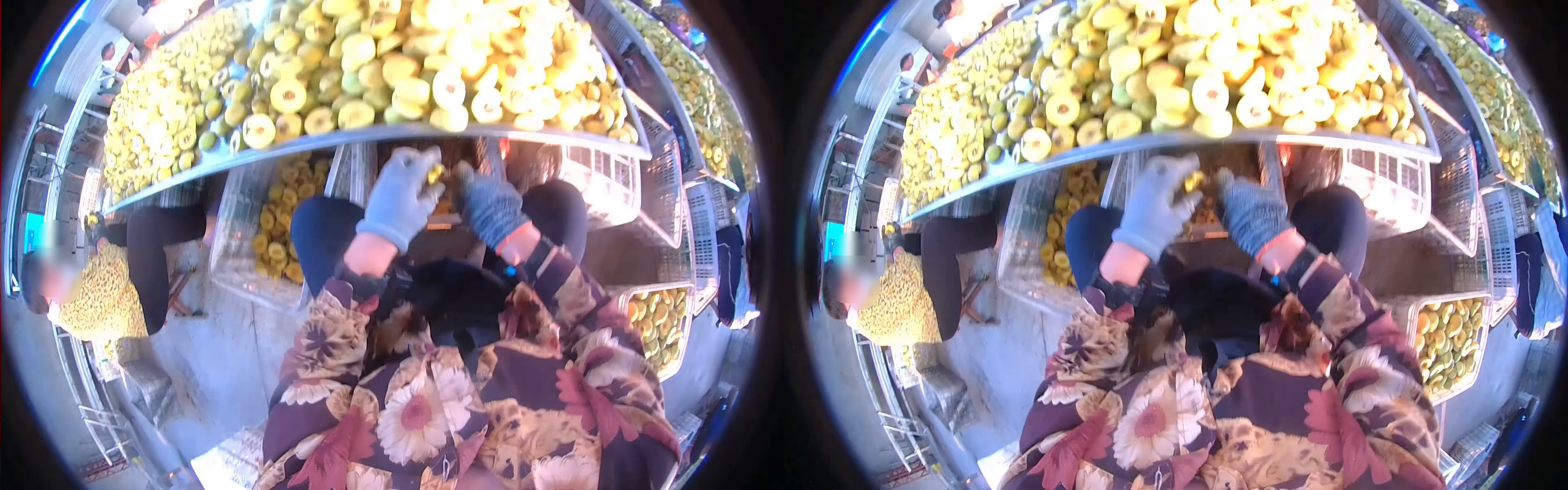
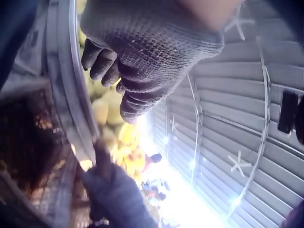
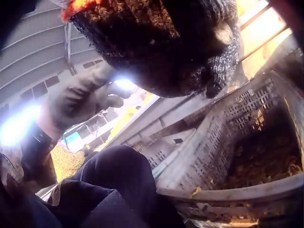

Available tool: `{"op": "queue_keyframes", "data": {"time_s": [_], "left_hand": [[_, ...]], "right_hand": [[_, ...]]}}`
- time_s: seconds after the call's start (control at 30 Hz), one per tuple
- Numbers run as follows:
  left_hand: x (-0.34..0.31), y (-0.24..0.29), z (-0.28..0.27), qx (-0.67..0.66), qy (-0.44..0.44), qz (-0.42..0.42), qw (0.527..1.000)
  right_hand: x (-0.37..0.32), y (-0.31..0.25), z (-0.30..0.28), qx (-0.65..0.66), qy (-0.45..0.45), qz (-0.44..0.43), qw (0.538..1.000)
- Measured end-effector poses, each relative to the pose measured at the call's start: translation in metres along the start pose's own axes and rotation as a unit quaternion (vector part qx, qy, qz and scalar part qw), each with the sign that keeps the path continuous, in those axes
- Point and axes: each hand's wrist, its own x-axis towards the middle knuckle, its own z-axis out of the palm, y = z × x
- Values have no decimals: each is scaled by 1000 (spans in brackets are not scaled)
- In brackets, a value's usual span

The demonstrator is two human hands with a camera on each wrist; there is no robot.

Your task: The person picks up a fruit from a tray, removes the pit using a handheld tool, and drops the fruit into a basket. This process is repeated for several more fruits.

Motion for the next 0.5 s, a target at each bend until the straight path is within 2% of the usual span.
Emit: {"op": "queue_keyframes", "data": {"time_s": [0.03,0.1,0.2,0.3,0.33,0.4,0.47,0.5], "left_hand": [[2,-8,13,25,2,28,999],[4,2,14,10,-32,8,999],[2,2,26,39,-27,52,998],[-1,-1,17,38,20,46,998],[0,-4,15,26,22,36,999],[3,-6,12,133,73,10,988],[14,-9,3,223,120,-12,967],[20,-10,0,217,140,-29,966]], "right_hand": [[-5,-2,-9,-22,8,7,1000],[-6,-4,-19,-8,-35,59,998],[-2,31,21,111,-77,23,991],[5,41,26,70,-167,25,983],[6,49,31,54,-182,47,981],[9,77,42,15,-210,90,974],[8,67,14,6,-193,150,970],[9,60,2,39,-181,182,966]]}}
